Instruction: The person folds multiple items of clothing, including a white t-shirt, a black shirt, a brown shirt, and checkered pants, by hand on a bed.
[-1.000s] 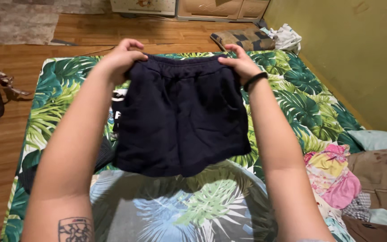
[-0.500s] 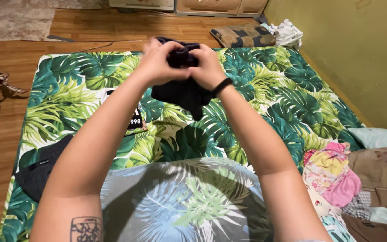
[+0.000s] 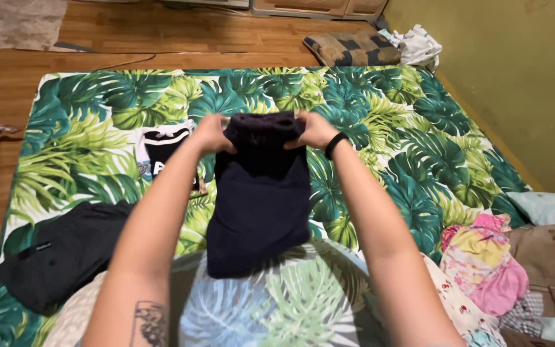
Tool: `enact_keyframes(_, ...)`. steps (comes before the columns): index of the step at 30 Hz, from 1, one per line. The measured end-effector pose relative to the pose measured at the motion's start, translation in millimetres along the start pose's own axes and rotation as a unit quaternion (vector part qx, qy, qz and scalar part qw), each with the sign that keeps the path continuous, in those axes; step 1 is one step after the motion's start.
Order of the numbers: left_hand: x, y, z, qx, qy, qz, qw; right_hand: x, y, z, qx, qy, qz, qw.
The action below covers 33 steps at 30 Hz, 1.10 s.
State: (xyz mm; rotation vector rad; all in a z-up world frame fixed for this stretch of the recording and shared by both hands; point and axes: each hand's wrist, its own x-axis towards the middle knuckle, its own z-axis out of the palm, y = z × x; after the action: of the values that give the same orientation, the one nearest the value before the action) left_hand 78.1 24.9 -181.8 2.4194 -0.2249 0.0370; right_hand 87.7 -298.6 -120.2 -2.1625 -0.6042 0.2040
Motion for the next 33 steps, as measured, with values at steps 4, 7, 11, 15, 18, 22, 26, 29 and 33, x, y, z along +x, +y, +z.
enact_keyframes(4, 18, -16, 56, 0.071, 0.119, 0.088, 0.986, 32, 77, 35, -0.040, 0.140, -0.050, 0.988)
enact_keyframes(7, 2, -21, 70, 0.116, 0.154, 0.166, 0.967, 29, 113, 52, -0.028, 0.190, -0.118, 0.974)
enact_keyframes(11, -16, -57, 114, 0.109, 0.170, 0.293, 0.935, -9, 144, 79, -0.082, 0.164, -0.250, 0.951)
enact_keyframes(15, -62, -110, 197, 0.222, 0.017, 0.312, 0.924, -76, 176, 123, -0.208, 0.042, -0.226, 0.951)
enact_keyframes(18, -125, -127, 249, 0.230, -0.120, 0.265, 0.929, -124, 199, 160, -0.267, -0.098, -0.191, 0.939)
enact_keyframes(22, -158, -123, 255, 0.195, -0.202, 0.184, 0.942, -146, 220, 186, -0.236, -0.178, -0.132, 0.946)
enact_keyframes(26, -160, -119, 240, 0.123, -0.195, 0.177, 0.957, -146, 217, 178, -0.199, -0.205, -0.067, 0.956)
enact_keyframes(29, -168, -116, 230, 0.065, -0.210, 0.130, 0.967, -154, 204, 173, -0.166, -0.221, 0.020, 0.961)
enact_keyframes(33, -156, -128, 219, 0.036, -0.170, 0.171, 0.970, -146, 206, 171, -0.078, -0.132, -0.103, 0.983)
